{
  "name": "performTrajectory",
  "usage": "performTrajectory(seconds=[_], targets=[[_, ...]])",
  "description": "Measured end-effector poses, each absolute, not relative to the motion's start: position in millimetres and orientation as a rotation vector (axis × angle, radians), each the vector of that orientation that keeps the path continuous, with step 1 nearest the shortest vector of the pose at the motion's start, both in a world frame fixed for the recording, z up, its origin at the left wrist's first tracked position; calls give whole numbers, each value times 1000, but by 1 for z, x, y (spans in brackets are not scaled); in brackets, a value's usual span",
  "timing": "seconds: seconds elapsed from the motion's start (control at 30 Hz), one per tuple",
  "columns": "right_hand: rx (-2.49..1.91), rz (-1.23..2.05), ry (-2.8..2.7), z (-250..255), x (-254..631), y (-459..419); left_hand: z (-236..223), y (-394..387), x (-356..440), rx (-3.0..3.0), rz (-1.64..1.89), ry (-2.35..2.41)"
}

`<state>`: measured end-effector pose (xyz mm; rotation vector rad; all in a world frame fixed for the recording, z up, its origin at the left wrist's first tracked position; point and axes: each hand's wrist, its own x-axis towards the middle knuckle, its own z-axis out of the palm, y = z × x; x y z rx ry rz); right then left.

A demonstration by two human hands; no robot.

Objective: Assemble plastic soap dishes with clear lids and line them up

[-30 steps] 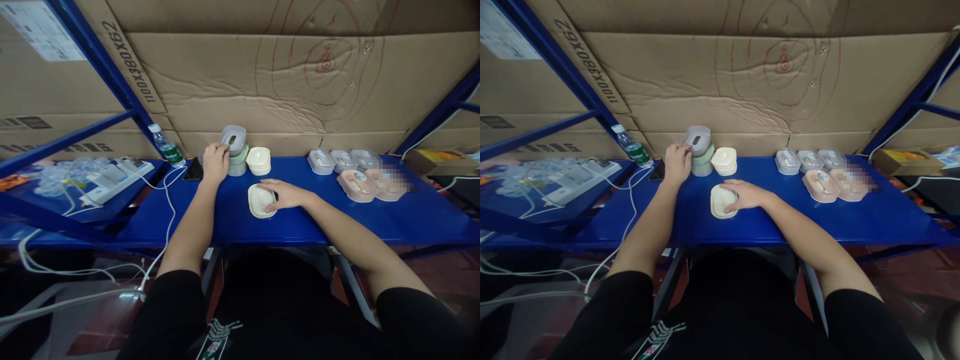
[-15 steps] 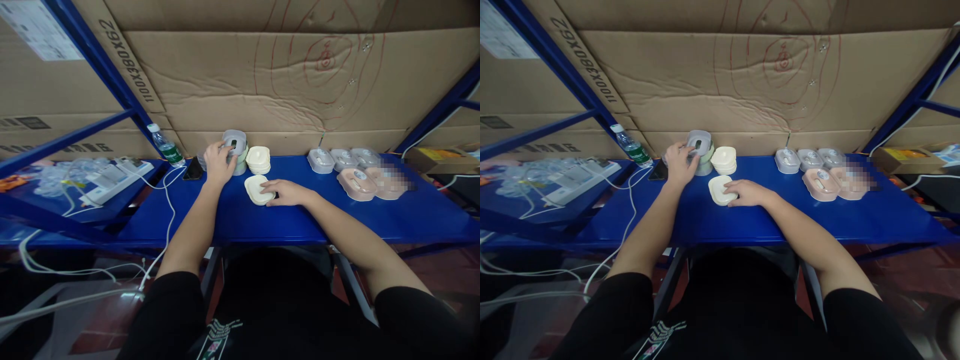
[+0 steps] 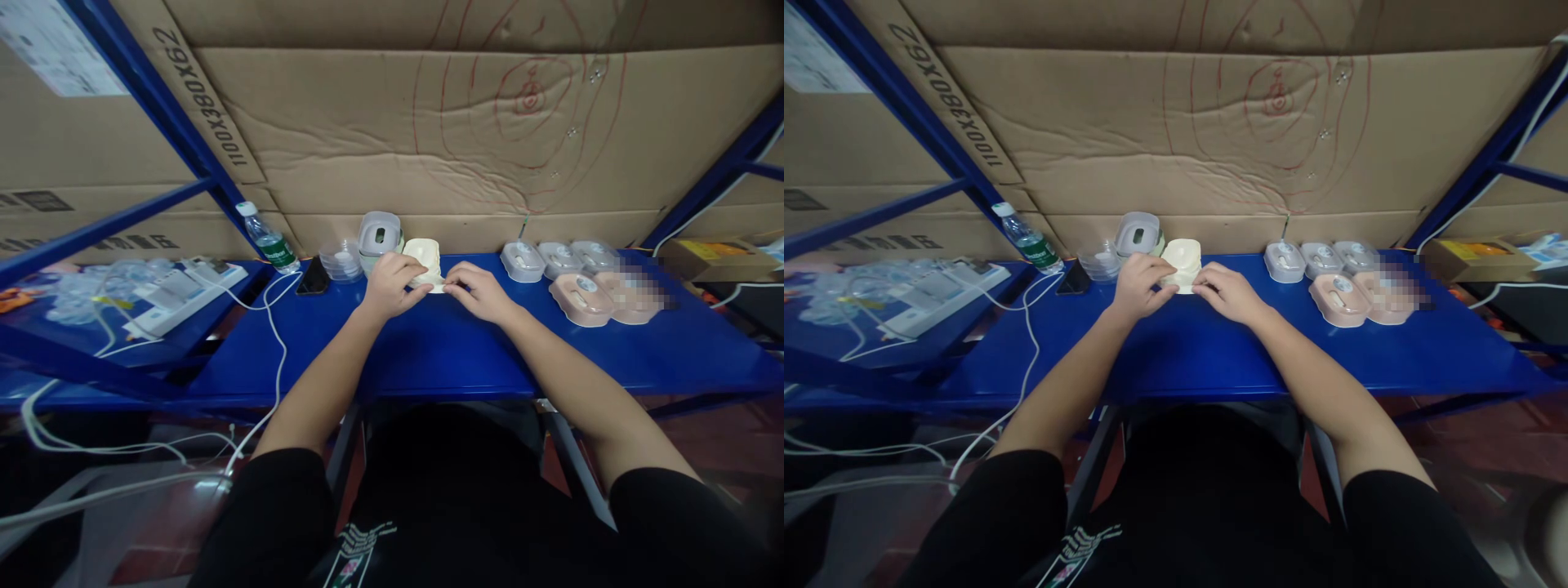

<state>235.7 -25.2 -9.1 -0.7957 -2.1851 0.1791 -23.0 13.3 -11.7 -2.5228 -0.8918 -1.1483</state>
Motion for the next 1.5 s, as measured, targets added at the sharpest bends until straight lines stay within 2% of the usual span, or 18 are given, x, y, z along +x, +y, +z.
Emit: performTrajectory(seconds=[0.2, 0.57, 1.0, 1.13, 1.5], targets=[[-824, 5, -2158, -8, 234, -34, -15, 15, -24, -2442, -1181, -856], [-1069, -39, -2047, -26, 222, -6, -26, 24, -10, -2498, -1110, -956], [-1229, 310, -1918, -73, 231, 45, -35, 22, 2, -2574, -845, -1254], [-1160, 393, -1960, -76, 231, 51, -34, 23, 3, -2593, -748, -1381], [-1128, 508, -2055, -80, 231, 57, -40, 27, 1, -2482, -942, -1646]])
